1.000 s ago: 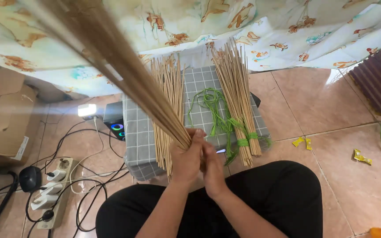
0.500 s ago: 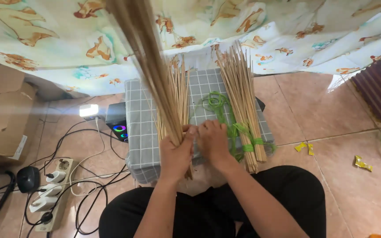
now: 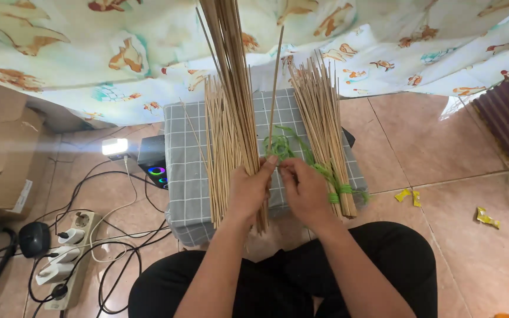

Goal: Gathering thin wooden sticks into bundles and securing them with green plastic strips.

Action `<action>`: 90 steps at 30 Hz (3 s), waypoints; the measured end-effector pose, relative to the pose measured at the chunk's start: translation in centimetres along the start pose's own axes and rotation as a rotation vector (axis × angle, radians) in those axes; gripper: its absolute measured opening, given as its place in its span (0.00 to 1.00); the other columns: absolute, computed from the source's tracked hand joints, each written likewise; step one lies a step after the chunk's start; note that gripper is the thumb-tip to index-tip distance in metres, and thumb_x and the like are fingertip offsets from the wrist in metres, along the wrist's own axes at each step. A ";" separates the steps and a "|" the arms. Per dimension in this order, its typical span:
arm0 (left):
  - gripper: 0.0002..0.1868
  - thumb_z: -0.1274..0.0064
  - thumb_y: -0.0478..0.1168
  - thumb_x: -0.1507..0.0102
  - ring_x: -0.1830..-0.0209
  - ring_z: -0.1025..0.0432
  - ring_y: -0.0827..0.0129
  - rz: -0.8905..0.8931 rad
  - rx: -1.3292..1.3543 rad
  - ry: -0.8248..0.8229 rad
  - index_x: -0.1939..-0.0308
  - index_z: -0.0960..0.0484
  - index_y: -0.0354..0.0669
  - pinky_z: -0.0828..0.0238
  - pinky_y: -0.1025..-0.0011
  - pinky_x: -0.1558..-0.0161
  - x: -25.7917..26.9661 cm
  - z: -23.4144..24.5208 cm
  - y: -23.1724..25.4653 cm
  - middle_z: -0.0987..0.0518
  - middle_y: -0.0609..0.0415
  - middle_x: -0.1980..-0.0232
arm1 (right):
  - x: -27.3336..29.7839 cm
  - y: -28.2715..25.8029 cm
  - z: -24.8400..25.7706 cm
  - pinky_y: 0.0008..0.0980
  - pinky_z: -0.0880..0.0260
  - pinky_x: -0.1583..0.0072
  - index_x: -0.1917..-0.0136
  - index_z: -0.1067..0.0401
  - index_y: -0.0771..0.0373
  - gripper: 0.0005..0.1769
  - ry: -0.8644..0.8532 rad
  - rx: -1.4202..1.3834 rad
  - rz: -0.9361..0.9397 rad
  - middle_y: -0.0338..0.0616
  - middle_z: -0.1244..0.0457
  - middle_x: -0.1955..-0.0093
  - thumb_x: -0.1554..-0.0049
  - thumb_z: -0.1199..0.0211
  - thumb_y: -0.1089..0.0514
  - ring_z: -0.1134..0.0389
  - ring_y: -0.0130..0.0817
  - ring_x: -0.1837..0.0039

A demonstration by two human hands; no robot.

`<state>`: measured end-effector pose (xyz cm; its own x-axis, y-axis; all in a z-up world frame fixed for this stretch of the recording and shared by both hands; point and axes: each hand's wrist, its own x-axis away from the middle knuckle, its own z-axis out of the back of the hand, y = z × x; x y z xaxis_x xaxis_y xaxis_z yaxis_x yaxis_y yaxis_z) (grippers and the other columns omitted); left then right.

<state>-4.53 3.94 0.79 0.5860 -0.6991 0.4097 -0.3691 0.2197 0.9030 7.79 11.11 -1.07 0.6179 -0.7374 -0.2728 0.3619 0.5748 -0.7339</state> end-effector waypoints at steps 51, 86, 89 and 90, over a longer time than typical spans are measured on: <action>0.12 0.48 0.44 0.30 0.84 0.44 0.77 -0.096 0.416 0.042 0.57 0.18 0.39 0.39 0.74 0.73 0.2 2.6 0.0 0.36 0.61 0.77 | 0.6 5.7 15.3 0.35 0.34 0.54 0.46 0.18 0.60 0.07 0.399 0.585 0.180 0.42 0.33 0.61 0.33 0.32 0.56 0.34 0.38 0.61; 0.11 0.46 0.39 0.33 0.85 0.44 0.76 -0.146 0.280 -0.060 0.58 0.14 0.33 0.43 0.75 0.80 6.2 0.9 0.8 0.37 0.60 0.82 | 12.5 1.5 19.1 0.41 0.41 0.30 0.25 0.39 0.62 0.51 -0.086 0.360 -0.227 0.48 0.41 0.26 0.60 0.27 0.50 0.39 0.42 0.27; 0.13 0.46 0.42 0.33 0.85 0.41 0.74 -0.176 0.227 -0.176 0.55 0.15 0.33 0.42 0.75 0.79 6.1 0.3 -0.3 0.35 0.58 0.83 | 7.9 -3.1 13.1 0.39 0.41 0.29 0.25 0.39 0.62 0.42 -0.119 0.077 0.001 0.47 0.41 0.23 0.51 0.32 0.54 0.40 0.41 0.24; 0.14 0.45 0.43 0.32 0.88 0.41 0.74 -0.198 0.231 -0.170 0.57 0.14 0.33 0.38 0.75 0.79 6.1 0.0 -0.4 0.38 0.58 0.85 | 6.4 -4.0 11.5 0.52 0.41 0.30 0.22 0.44 0.63 0.42 -0.225 -0.003 0.058 0.56 0.40 0.25 0.45 0.35 0.54 0.40 0.53 0.25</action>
<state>-0.79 -0.38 2.95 0.5408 -0.8207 0.1846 -0.4255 -0.0776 0.9016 18.35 8.14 7.30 0.7777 -0.6053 -0.1695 0.3194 0.6128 -0.7228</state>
